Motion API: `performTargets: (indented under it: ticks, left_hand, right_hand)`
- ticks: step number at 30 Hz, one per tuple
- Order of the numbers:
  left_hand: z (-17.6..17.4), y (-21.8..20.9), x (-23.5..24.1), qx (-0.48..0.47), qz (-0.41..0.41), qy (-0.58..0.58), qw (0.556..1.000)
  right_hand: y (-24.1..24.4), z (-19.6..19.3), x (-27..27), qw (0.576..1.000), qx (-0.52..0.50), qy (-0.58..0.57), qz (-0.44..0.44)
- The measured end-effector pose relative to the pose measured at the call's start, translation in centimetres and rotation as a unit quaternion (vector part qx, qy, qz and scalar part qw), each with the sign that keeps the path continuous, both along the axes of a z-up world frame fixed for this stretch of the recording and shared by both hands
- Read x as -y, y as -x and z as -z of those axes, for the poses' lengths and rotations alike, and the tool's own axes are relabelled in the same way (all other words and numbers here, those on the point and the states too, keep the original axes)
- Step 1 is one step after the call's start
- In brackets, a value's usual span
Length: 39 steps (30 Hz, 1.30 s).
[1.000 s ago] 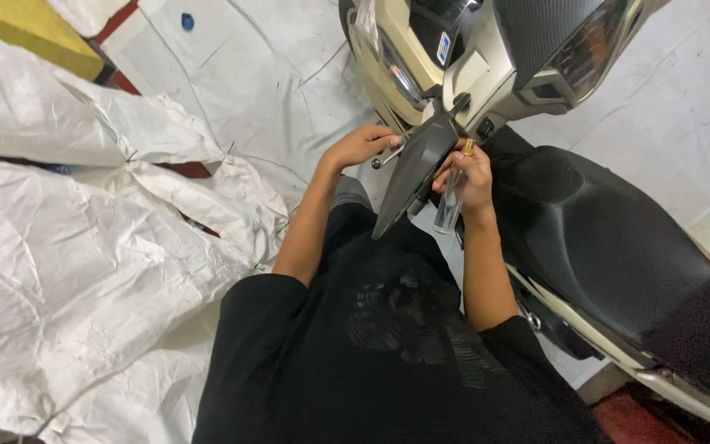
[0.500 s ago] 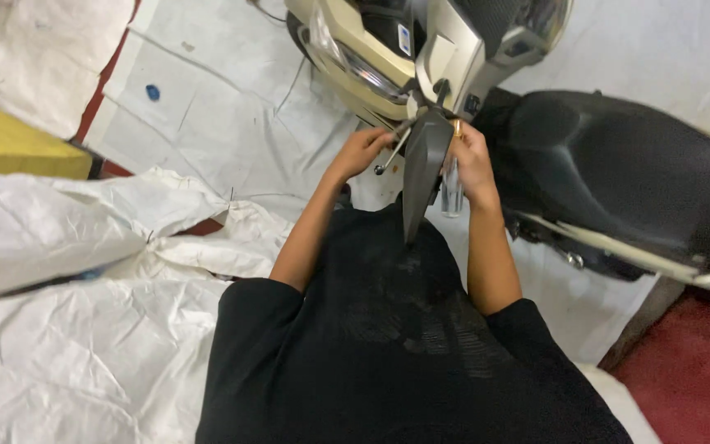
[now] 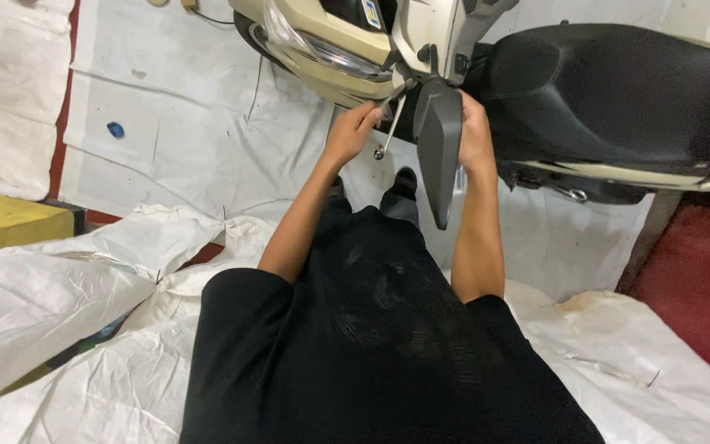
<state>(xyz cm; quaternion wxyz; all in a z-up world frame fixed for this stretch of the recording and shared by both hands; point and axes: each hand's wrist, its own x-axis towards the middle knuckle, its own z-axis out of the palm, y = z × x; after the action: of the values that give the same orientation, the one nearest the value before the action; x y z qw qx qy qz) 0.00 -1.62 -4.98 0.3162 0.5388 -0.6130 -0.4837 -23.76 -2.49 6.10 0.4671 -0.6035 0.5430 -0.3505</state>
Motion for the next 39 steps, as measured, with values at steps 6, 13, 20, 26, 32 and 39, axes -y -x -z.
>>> performTargets:
  ticks: [6,13,20,26,32,39]
  left_hand:
    - [-1.0,0.1,-2.0,0.016,-0.002,-0.011,1.000]
    - [-1.9,-0.2,0.5,0.038,-0.035,-0.010,0.999]
    - [-1.6,0.0,-1.3,0.002,-0.045,0.013,0.999]
    - [-0.1,0.6,0.4,-0.016,-0.022,0.004,1.000]
    - [-3.6,-0.4,1.1,0.030,-0.089,0.026,0.995]
    - [-2.9,-0.4,-0.1,0.076,-0.044,0.022,0.996]
  right_hand:
    - [1.2,1.9,-0.4,1.000,0.025,0.013,0.014]
    - [0.3,2.3,0.7,0.996,0.072,-0.009,0.042]
    - [0.2,1.8,-0.3,0.992,0.109,-0.034,0.050]
    - [-0.1,1.9,-0.1,0.984,0.153,-0.053,0.073]
    - [-0.8,1.5,0.6,0.974,0.201,-0.074,0.077]
    - [-1.3,1.5,0.9,0.955,0.263,-0.102,0.091]
